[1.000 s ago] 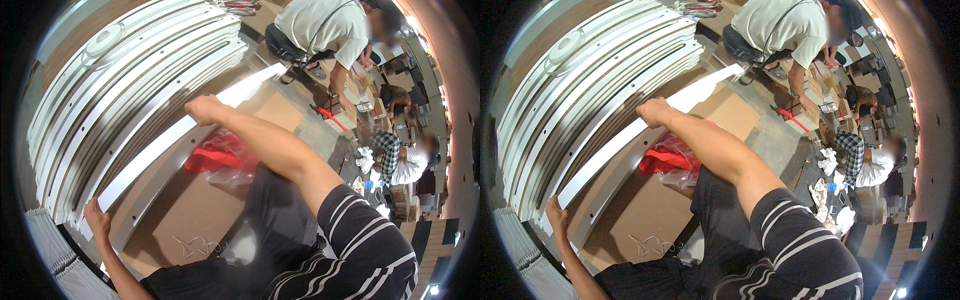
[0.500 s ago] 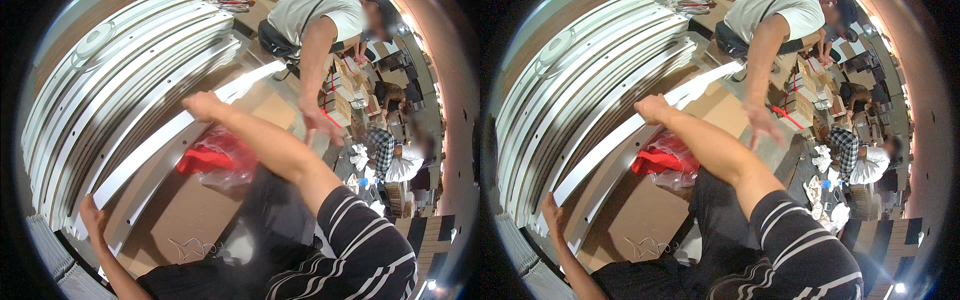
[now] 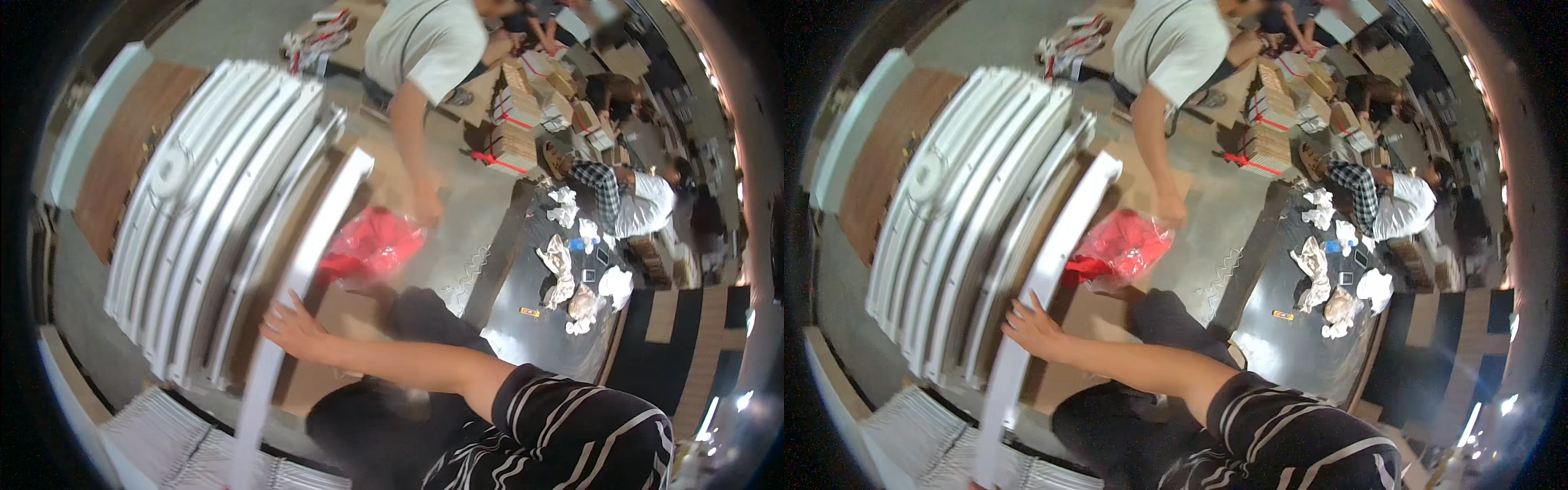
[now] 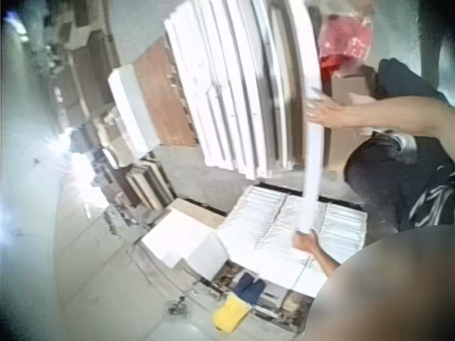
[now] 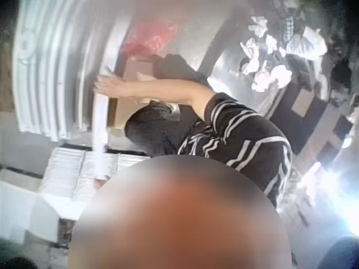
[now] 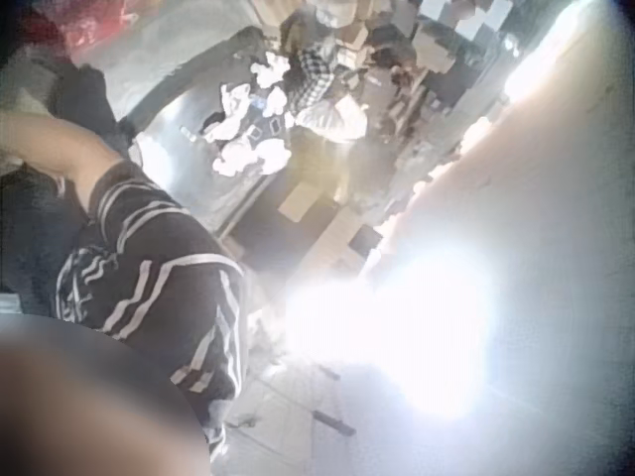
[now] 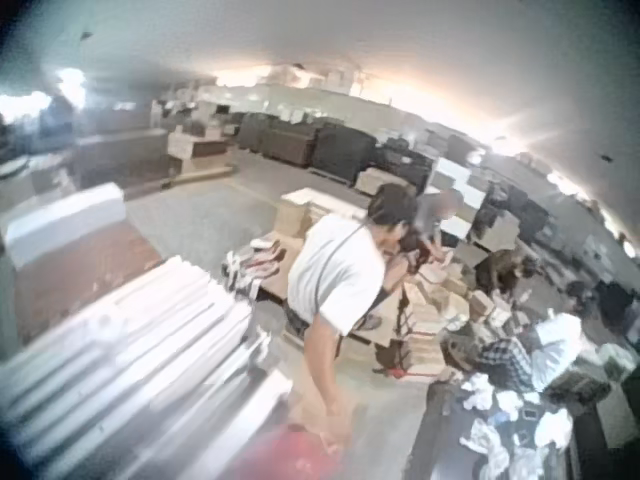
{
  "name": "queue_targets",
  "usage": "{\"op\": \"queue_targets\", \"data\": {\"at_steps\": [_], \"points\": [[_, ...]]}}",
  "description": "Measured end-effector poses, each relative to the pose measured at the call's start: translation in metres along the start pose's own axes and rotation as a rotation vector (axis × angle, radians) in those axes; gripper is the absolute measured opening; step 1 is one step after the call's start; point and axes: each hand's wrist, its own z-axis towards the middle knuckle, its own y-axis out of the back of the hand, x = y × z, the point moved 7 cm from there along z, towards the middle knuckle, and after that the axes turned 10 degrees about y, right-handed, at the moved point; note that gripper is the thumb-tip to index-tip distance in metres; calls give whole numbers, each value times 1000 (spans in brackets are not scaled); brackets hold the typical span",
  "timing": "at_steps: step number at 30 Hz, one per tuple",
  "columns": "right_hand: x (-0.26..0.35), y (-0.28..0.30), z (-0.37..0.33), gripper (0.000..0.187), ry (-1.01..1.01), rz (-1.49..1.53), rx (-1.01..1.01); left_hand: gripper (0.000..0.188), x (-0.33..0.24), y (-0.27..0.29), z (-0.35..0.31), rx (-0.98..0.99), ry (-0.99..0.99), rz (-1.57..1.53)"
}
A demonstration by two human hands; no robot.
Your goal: The person uses a utility knife and a straightedge to cut a long white plastic trim piece on a wooden workbench. They score the trim along the straightedge, snap it, and then stack the cut piece with others.
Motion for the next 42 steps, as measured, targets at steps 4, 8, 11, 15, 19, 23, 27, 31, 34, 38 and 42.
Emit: {"op": "queue_targets", "data": {"at_steps": [4,8,11,15,19,23,27,31,34,38,42], "points": [[73,73,-61,29,167,30,98,77,78,58,-72,344,209,-494],[121,138,-131,34,143,233,242,47,100,187,-83,136,-194,-478],[144,187,-188,50,3,253,371,32,91,234,-48,21,-322,-573],[169,248,-265,63,-281,155,465,16,32,234,31,49,-560,-733],[186,304,-334,60,-509,261,359,24,-62,284,99,-249,-792,-710],[231,361,-395,51,-820,216,73,51,-169,400,128,-228,-855,-682],[287,405,-462,42,-1101,74,-195,46,-269,556,76,-426,-1063,-944],[366,412,-532,42,-1385,135,-479,51,-354,663,-30,-476,-1369,-1030],[429,401,-572,43,-1600,165,-627,53,-384,711,-151,-512,-1628,-901],[514,380,-639,48,-1788,126,-873,55,-346,726,-371,-464,-2245,-868],[565,363,-695,48,-2025,108,-862,53,-277,683,-547,33,-2698,-625]]}}
